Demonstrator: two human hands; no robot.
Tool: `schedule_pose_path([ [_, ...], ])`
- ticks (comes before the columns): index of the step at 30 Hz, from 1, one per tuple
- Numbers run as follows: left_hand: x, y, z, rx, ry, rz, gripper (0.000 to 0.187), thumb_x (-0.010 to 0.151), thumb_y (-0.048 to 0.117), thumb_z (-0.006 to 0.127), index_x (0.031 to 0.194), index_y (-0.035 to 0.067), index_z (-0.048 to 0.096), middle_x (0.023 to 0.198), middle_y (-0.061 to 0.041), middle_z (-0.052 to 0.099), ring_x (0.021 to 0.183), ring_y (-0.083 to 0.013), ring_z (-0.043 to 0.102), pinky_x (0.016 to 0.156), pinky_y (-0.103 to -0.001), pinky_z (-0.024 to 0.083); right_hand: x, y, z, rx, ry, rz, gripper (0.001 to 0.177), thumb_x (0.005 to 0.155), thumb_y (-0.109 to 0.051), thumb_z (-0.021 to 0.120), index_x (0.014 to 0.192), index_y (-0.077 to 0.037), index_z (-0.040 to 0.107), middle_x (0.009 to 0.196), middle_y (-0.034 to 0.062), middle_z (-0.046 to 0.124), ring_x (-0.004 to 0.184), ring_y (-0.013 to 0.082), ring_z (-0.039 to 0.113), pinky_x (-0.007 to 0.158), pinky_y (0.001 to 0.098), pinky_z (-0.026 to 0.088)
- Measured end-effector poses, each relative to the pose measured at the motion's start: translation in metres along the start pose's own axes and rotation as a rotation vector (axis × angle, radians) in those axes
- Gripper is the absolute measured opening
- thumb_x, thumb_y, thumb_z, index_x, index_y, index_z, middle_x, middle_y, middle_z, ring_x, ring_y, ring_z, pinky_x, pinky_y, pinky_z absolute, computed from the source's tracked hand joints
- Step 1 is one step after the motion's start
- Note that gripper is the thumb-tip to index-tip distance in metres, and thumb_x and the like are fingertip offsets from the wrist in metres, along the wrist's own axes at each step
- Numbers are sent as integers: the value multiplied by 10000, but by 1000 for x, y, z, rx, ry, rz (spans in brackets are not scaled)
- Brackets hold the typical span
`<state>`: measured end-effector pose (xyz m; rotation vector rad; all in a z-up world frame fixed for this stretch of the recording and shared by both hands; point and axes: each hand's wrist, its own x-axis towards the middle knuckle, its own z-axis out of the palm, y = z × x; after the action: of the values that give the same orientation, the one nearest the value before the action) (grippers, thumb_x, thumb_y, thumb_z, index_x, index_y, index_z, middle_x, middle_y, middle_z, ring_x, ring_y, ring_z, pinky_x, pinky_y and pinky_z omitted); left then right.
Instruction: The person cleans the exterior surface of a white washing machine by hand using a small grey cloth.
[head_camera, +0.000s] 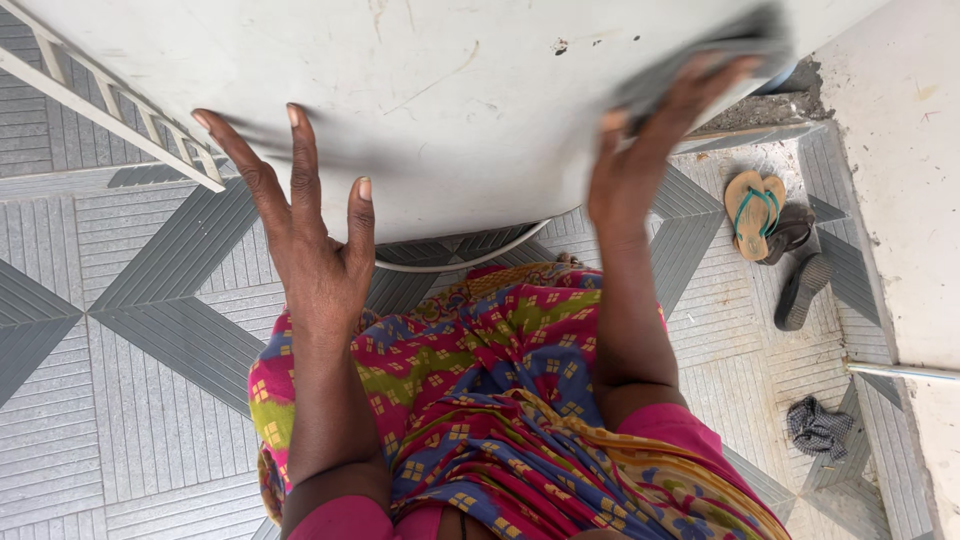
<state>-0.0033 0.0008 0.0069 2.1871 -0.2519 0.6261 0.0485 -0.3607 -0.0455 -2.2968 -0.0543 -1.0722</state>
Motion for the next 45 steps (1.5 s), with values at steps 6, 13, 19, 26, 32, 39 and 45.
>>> schedule_pose_path([
  [6,1,-4,2,27,11,34,557,1223,415,639,1646,272,307,1727,-140,-147,1576,-447,-38,1295,-671,232,24,22,-13,75,177,166,837,1109,-737,252,1643,-279,-202,1732,137,-228,1601,400,-59,1319,650,139],
  [13,0,-5,6,0,22,36,556,1205,376,636,1643,282,307,1726,-138,-156,1577,-438,-54,1304,-657,226,-42,-73,62,-399,-215,-457,821,1146,-622,457,1700,-288,-49,1716,127,-298,1592,421,-208,1295,660,79],
  [19,0,-5,-3,17,-15,6,562,1209,398,670,1671,299,367,1726,-136,-135,1583,-428,-33,1314,-661,249,-57,-88,77,-507,-401,-694,750,1141,-596,563,1717,-290,191,1748,95,-145,1599,376,-156,1295,645,142],
  [26,-2,-4,-8,-25,-28,0,535,1191,411,661,1647,299,404,1726,-128,-129,1620,-423,-39,1343,-677,249,17,-1,-14,28,68,-69,750,1120,-702,335,1649,-337,-53,1722,-5,-142,1610,296,-48,1364,539,120],
  [32,1,-13,10,219,124,113,522,1213,487,583,1635,236,406,1726,-151,-28,1604,-407,22,1293,-647,210,21,6,-2,-80,212,12,676,1146,-704,250,1676,-354,20,1734,72,-99,1615,341,-21,1340,571,232],
  [39,-12,13,31,147,-189,486,750,1077,661,453,1590,115,440,1650,-133,373,1536,-305,383,1280,-556,365,-28,-107,43,-308,-426,-669,597,1135,-382,692,1627,-128,469,1756,77,209,1637,340,48,1339,634,215],
  [45,3,16,25,135,-284,333,844,1000,721,322,1631,162,349,1688,-92,344,1561,-263,350,1304,-531,246,-4,-112,7,-107,-445,-665,194,1054,-180,702,1247,-177,723,1575,-27,546,1553,219,402,1341,531,262],
])
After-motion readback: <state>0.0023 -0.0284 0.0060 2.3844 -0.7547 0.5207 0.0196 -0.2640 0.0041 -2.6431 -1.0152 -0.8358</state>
